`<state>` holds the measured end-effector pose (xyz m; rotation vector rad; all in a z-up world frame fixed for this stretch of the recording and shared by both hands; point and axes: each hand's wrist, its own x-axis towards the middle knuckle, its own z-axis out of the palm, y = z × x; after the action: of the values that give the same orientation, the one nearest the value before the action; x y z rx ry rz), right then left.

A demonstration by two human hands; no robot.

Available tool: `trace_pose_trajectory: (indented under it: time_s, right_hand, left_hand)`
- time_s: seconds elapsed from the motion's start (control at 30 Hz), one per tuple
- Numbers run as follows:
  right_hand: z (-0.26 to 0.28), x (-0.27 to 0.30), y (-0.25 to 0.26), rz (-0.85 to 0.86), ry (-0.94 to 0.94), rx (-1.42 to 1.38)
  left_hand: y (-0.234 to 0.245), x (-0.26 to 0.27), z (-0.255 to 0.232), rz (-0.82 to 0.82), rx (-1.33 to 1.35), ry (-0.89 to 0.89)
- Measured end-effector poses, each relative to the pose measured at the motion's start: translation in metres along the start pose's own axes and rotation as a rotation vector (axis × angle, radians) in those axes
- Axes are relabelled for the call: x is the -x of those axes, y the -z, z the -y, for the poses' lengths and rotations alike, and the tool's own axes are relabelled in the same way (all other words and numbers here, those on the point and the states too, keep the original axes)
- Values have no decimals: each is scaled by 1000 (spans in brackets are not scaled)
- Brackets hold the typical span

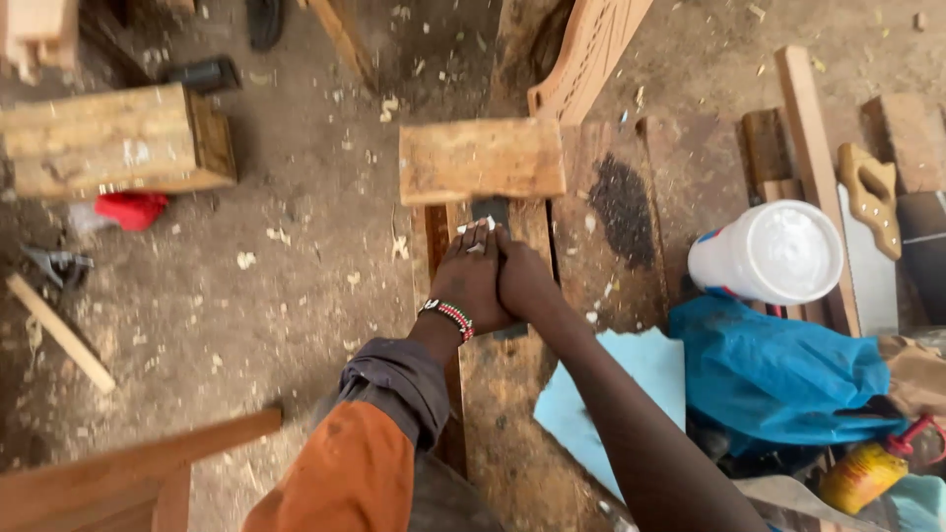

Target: Sharpening a plane blade on a whetstone followed by inspecting and manipulating nails on a foam block.

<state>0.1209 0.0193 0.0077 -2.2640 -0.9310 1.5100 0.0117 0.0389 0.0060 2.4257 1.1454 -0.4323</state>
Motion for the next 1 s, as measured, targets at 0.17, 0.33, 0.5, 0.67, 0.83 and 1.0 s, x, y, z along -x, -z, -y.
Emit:
trace_pose_trajectory:
  time_s: [0.17,0.33,0.5,0.67,0.83,1.0]
  right_hand:
    - [-109,101,-30,62,108,200]
    - [-56,94,-14,43,207,190]
    - [-21,-25,1,-84,168,260]
    - [-23,81,-3,-18,44,211]
    - [-102,110,-29,25,-30,433]
    - [14,92,22,-38,197,541]
  left_hand:
    - [-43,120,-94,-257,-152,103]
    - [-50,74,-66,-764,35,29]
    - [-33,-24,1,-264,-61,-106]
    - [-114,14,-65,-549,93,250]
    - [-106,104,-67,-638,420,-255]
    - [-93,-5,-49,-683,207,-101]
